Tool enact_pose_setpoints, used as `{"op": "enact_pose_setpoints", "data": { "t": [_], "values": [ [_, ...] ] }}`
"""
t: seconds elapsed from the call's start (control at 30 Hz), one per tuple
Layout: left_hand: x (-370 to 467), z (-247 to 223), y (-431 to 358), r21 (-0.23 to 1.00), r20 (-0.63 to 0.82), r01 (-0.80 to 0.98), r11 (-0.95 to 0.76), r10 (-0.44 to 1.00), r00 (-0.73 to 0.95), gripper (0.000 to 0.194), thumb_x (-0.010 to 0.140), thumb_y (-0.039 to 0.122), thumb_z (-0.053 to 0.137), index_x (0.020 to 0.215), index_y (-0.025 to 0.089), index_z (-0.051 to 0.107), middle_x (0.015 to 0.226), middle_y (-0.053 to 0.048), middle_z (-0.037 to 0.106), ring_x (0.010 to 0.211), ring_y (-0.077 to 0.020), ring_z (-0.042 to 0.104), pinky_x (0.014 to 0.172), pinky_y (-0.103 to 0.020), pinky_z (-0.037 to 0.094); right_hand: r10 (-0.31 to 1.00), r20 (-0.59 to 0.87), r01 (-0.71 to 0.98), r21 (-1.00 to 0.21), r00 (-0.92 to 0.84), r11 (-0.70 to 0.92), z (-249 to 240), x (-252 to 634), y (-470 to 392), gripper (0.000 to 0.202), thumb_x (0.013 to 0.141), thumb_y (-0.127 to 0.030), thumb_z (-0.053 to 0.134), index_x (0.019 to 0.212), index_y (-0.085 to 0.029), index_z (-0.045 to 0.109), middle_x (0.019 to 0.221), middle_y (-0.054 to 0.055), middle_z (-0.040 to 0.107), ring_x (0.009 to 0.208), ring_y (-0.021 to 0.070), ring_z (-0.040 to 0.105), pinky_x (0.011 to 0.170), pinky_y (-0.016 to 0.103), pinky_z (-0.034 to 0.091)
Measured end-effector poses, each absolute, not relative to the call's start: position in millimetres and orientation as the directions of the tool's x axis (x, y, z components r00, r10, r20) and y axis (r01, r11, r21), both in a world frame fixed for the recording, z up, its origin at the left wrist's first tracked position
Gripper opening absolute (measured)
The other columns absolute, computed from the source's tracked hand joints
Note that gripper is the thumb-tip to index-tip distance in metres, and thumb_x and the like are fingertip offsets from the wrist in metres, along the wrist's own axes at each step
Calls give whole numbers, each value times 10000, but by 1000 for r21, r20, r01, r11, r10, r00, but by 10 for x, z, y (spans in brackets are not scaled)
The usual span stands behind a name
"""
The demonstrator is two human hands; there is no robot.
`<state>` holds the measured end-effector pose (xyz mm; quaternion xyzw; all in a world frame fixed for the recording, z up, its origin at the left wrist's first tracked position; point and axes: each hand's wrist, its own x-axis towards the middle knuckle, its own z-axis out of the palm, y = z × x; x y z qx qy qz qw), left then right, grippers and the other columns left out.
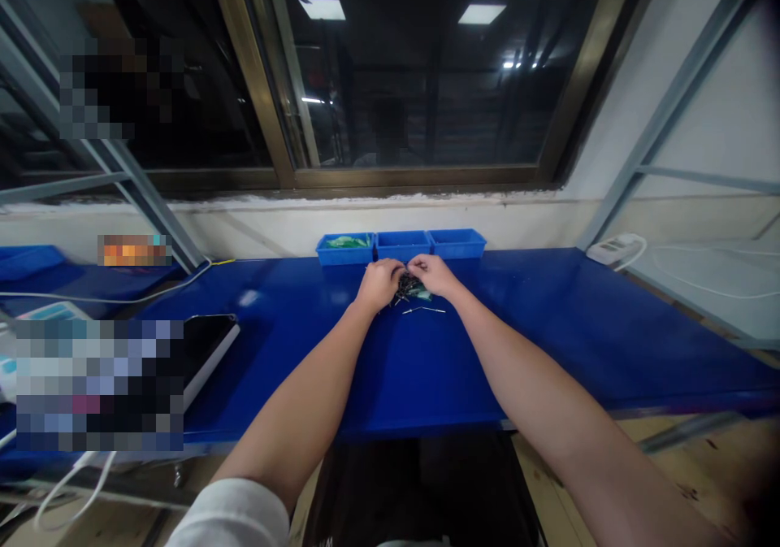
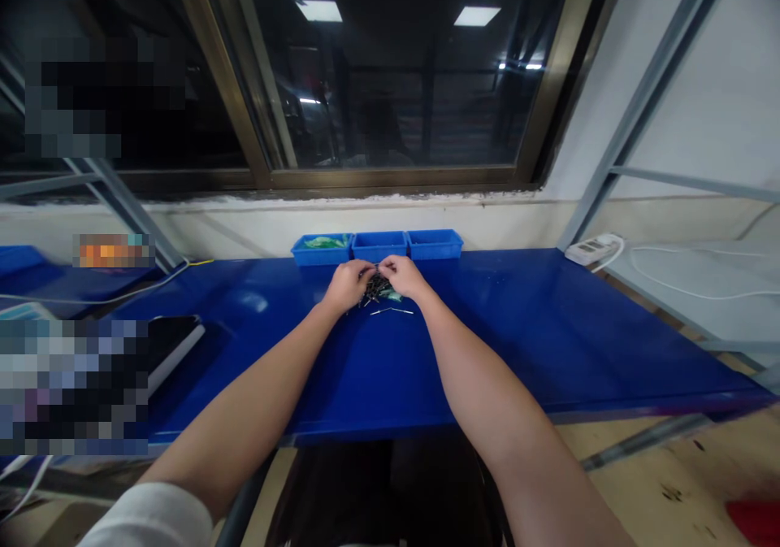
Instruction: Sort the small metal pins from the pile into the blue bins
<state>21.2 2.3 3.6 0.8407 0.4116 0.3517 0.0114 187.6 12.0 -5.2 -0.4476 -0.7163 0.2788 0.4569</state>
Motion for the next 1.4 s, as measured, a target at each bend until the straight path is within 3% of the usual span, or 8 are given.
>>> {"op": "enact_pose_setpoints", "data": {
  "t": [0.23,0.4,0.6,0.83,0.97,1.07,1.2,1.4],
  "values": [
    [204,57,18,409,581,710,-573,763,281,220,861,197,434,869,178,653,908,-64,680,887,-190,619,834,-291,461,941,314,191,-923,-128,334,64,1860,5,230,638,-353,648,754,-157,621,640,12,632,535,110,519,543,245,432],
    [219,109,-39,430,540,722,-542,795,276,281,895,257,379,933,184,648,977,-62,674,945,-187,607,887,-297,451,956,267,164,-944,-124,285,92,1864,-40,283,641,-370,637,824,-156,651,678,24,657,544,114,528,533,238,424],
    [213,67,-15,487,523,730,-480,829,196,404,892,382,414,1210,156,517,1115,-90,637,1047,-207,579,931,-340,439,914,395,421,-848,94,323,134,1881,70,256,672,-337,602,839,-152,664,791,47,688,735,168,615,706,276,479],
    [176,50,-14,396,442,825,-402,871,213,402,883,394,397,1201,179,515,1192,-96,587,1122,-231,531,961,-367,402,913,393,755,-631,110,180,474,1958,325,396,706,-232,575,1091,-147,622,991,67,676,941,183,607,875,276,428],
    [140,87,-79,308,344,864,-399,893,290,573,837,551,409,1265,177,479,1280,-135,526,1191,-295,475,981,-442,369,957,290,834,-526,-7,166,559,1973,365,763,661,-348,685,1350,-166,411,1270,120,543,1207,288,441,987,384,359],
    [61,145,-129,258,237,862,-435,894,380,807,716,726,440,1339,213,414,1399,-141,414,1286,-352,359,1015,-509,309,949,315,868,-466,-20,174,525,2039,194,745,735,-438,618,1380,-167,363,1360,139,452,1279,322,345,1030,436,302],
    [-64,238,-164,282,70,855,-435,898,434,1012,589,799,496,1421,265,282,1493,-113,264,1355,-365,236,1048,-511,275,962,263,877,-442,-73,187,337,2208,-252,773,814,-614,425,1418,-152,285,1458,153,307,1346,323,244,1075,456,233],
    [-116,168,-231,256,-118,887,-385,898,424,1215,422,805,605,1436,240,245,1507,-169,147,1368,-418,103,1047,-578,215,976,56,917,-337,-209,216,10,2260,-791,983,729,-777,349,1470,-210,38,1531,152,39,1388,361,101,1090,504,160]
  ]
}}
